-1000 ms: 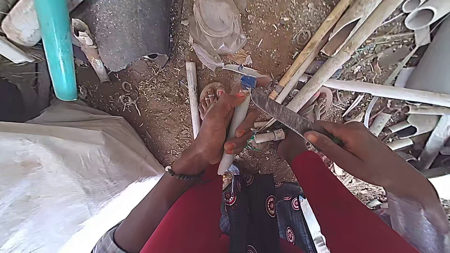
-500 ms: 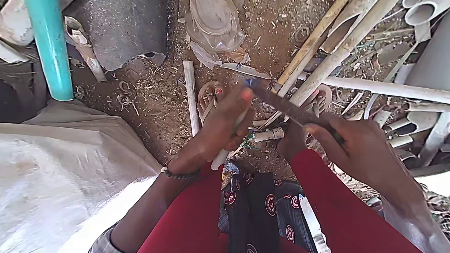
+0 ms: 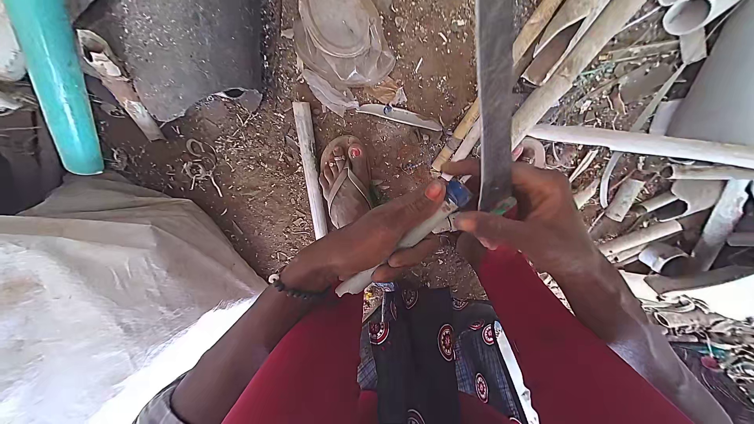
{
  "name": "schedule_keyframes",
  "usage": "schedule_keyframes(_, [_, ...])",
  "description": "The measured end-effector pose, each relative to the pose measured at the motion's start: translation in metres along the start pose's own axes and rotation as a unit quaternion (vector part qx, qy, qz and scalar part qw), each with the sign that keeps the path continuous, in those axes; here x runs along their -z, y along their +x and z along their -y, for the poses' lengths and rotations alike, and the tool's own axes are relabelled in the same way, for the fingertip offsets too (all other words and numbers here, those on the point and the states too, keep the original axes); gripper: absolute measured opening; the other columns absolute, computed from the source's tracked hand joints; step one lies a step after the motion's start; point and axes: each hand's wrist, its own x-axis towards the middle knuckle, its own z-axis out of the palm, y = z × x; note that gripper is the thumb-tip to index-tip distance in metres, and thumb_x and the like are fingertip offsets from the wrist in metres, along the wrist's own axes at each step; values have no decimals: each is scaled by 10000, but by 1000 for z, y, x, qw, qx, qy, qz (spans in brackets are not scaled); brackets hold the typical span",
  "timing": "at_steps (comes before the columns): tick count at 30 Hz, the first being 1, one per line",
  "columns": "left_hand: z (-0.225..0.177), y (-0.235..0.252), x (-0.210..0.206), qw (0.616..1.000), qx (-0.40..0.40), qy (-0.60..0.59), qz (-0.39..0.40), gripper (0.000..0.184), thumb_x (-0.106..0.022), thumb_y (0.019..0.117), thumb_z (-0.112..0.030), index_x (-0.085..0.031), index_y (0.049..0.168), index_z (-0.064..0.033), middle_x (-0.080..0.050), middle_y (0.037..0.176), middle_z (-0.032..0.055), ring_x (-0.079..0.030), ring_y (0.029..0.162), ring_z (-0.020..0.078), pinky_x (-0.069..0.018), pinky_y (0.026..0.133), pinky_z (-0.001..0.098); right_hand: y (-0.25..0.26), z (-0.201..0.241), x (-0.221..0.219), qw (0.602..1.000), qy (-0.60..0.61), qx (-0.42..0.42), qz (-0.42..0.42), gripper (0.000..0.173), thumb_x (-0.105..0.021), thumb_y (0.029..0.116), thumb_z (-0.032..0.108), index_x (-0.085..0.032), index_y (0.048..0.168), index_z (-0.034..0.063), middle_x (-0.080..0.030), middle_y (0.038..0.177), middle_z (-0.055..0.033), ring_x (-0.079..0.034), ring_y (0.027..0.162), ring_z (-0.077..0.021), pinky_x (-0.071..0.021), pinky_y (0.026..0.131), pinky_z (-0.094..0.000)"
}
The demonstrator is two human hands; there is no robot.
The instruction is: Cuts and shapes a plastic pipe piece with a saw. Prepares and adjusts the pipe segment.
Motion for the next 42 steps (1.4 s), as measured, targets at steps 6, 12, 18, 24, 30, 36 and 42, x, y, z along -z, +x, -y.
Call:
schedule_keyframes(6, [1,12,-3,917,-172,312,-181,328,-378,1118,-308,-542,1352,-149,-632,767,-7,-604,556,48,-530,480,179,-5,-4,-3,999,5,-1,-42,325,-806,816,83,-718,1129,77,-704,808,32,-628,558,-40,-569,485,-184])
schedule_keyframes(12, [0,14,-4,737,-355,504,-278,227,-670,979,-204,-702,1145,-52,-737,1062,-10,-720,952,70,-633,865,271,-4,-6,-6,993,45,1,-105,303,-818,803,45,-661,1056,101,-674,714,31,-613,486,-57,-559,425,-203])
schedule_keyframes(18, [0,16,-6,675,-426,531,-284,160,-758,909,-124,-765,1032,-22,-765,1042,48,-728,1001,103,-617,897,274,-6,-6,-5,995,20,24,-97,341,-824,792,48,-671,1092,104,-685,750,44,-632,521,-51,-578,460,-197])
schedule_keyframes(24, [1,15,-10,615,-460,576,-279,113,-752,873,-88,-772,956,-15,-762,1008,81,-730,959,103,-616,835,247,-7,-7,-4,995,-4,37,-89,332,-822,787,66,-672,1079,114,-704,813,59,-650,570,-35,-588,492,-189])
schedule_keyframes(30, [2,23,-10,618,-396,610,-297,99,-655,919,-163,-666,950,-69,-638,906,17,-612,819,36,-503,662,170,-3,-13,-5,995,19,63,-76,324,-820,818,107,-708,1115,170,-727,926,73,-669,682,-24,-602,598,-186])
schedule_keyframes(36, [0,22,-8,703,-338,502,-373,160,-547,997,-146,-557,1115,-37,-642,883,22,-600,636,67,-534,548,240,-4,-17,-3,992,97,79,-33,302,-826,842,119,-722,1119,184,-745,1018,41,-696,752,-39,-617,646,-201])
schedule_keyframes(42, [2,11,0,736,-417,419,-331,254,-362,1104,-236,-559,1059,-82,-646,855,-21,-661,769,84,-589,697,267,-8,-18,6,966,253,49,-35,318,-794,862,93,-719,1158,182,-718,1044,-17,-636,662,-29,-568,587,-177])
